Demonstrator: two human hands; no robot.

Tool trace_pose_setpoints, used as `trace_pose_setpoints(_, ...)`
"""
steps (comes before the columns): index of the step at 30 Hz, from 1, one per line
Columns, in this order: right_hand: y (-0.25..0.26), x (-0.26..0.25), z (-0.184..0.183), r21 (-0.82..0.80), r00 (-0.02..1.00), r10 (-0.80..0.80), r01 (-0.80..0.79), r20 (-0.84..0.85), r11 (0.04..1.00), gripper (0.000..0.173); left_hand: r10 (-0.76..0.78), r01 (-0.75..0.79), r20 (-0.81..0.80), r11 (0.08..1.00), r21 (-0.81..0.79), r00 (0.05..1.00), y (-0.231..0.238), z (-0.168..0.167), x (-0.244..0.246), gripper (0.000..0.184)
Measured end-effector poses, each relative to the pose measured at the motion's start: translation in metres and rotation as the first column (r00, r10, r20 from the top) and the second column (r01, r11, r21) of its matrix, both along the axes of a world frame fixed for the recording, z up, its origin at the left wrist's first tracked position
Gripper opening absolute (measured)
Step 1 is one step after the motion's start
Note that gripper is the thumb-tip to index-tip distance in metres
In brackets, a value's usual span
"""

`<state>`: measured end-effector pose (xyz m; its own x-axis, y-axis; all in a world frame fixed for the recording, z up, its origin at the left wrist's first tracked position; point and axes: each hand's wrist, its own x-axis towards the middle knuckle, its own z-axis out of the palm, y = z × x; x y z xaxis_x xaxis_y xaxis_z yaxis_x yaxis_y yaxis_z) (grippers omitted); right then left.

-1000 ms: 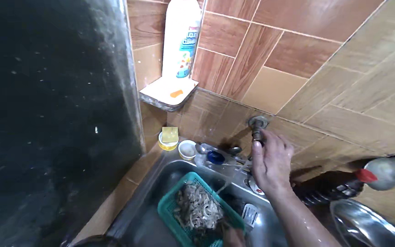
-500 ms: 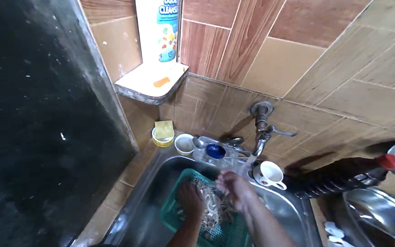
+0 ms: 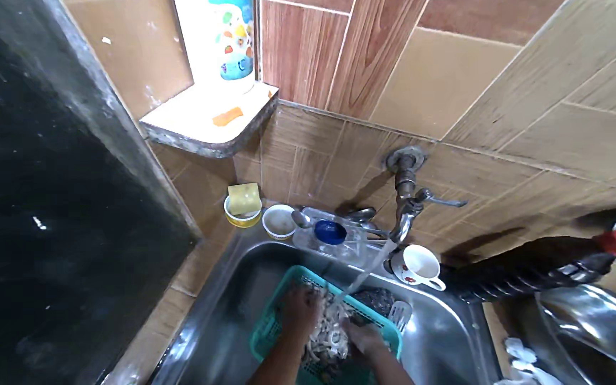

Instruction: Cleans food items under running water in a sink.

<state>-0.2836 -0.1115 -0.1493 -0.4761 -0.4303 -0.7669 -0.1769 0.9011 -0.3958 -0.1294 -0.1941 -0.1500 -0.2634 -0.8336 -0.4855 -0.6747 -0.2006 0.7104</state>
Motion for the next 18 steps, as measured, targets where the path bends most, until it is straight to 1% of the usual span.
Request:
trace_pose_setpoints(1, -0.002, 0.006, -0.004, -0.040, 0.998, -0.061, 0.061, 0.004, 0.997, 0.063, 0.015, -0.015, 0.004, 1.000, 0.004, 1.000, -0.002, -0.006, 0.002, 0.054)
trace_pose_setpoints(2, -0.007, 0.012, -0.004, -0.069, 0.997, -0.073, 0.074, 0.022, 0.995, 0.065, 0.023, -0.023, -0.013, 1.000, 0.018, 1.000, -0.004, -0.010, 0.002, 0.055)
trace_pose_setpoints(4, -0.018, 0.023, 0.008, -0.083, 0.996, -0.016, 0.023, 0.083, 0.996, 0.067, 0.042, -0.034, -0.111, 0.996, 0.079, 0.993, -0.008, -0.015, 0.001, 0.053)
trace_pose_setpoints(5, -0.024, 0.029, 0.013, -0.109, 0.991, -0.003, 0.018, 0.130, 0.994, 0.066, 0.060, -0.039, -0.164, 0.991, 0.132, 0.985, -0.009, -0.014, 0.001, 0.052)
trace_pose_setpoints(6, -0.029, 0.034, 0.015, -0.153, 0.983, 0.000, 0.029, 0.185, 0.988, 0.062, 0.085, -0.044, -0.216, 0.981, 0.190, 0.973, -0.008, -0.011, 0.003, 0.052)
trace_pose_setpoints(8, -0.037, 0.042, 0.018, -0.236, 0.962, 0.052, 0.014, 0.268, 0.972, 0.048, 0.172, -0.074, -0.313, 0.951, 0.301, 0.934, -0.003, -0.008, 0.008, 0.054)
trace_pose_setpoints(9, -0.040, 0.044, 0.021, -0.263, 0.952, 0.116, -0.039, 0.284, 0.964, 0.047, 0.217, -0.086, -0.345, 0.930, 0.356, 0.913, -0.001, -0.007, 0.011, 0.056)
trace_pose_setpoints(10, -0.043, 0.044, 0.026, -0.272, 0.941, 0.206, -0.130, 0.270, 0.953, 0.048, 0.249, -0.088, -0.364, 0.910, 0.406, 0.897, 0.000, -0.008, 0.014, 0.056)
trace_pose_setpoints(12, -0.047, 0.039, 0.036, -0.209, 0.898, 0.396, -0.356, 0.194, 0.911, 0.053, 0.284, -0.090, -0.374, 0.884, 0.458, 0.883, 0.001, -0.004, 0.017, 0.048)
trace_pose_setpoints(13, -0.048, 0.035, 0.043, -0.156, 0.878, 0.452, -0.430, 0.160, 0.890, 0.056, 0.283, -0.088, -0.378, 0.885, 0.458, 0.882, 0.001, 0.000, 0.017, 0.043)
trace_pose_setpoints(15, -0.050, 0.025, 0.058, -0.082, 0.819, 0.566, -0.560, 0.094, 0.824, 0.058, 0.195, -0.020, -0.389, 0.912, 0.409, 0.900, 0.000, 0.014, 0.020, 0.035)
trace_pose_setpoints(16, -0.051, 0.019, 0.066, -0.054, 0.774, 0.631, -0.628, 0.057, 0.776, 0.058, 0.125, 0.036, -0.405, 0.929, 0.367, 0.906, -0.001, 0.023, 0.023, 0.035)
trace_pose_setpoints(17, -0.053, 0.013, 0.073, -0.042, 0.745, 0.665, -0.663, 0.053, 0.747, 0.057, 0.055, 0.099, -0.425, 0.938, 0.332, 0.904, -0.002, 0.034, 0.026, 0.037)
trace_pose_setpoints(18, -0.054, 0.009, 0.082, -0.040, 0.739, 0.668, -0.668, 0.087, 0.743, 0.056, -0.018, 0.169, -0.443, 0.938, 0.303, 0.896, -0.003, 0.045, 0.030, 0.040)
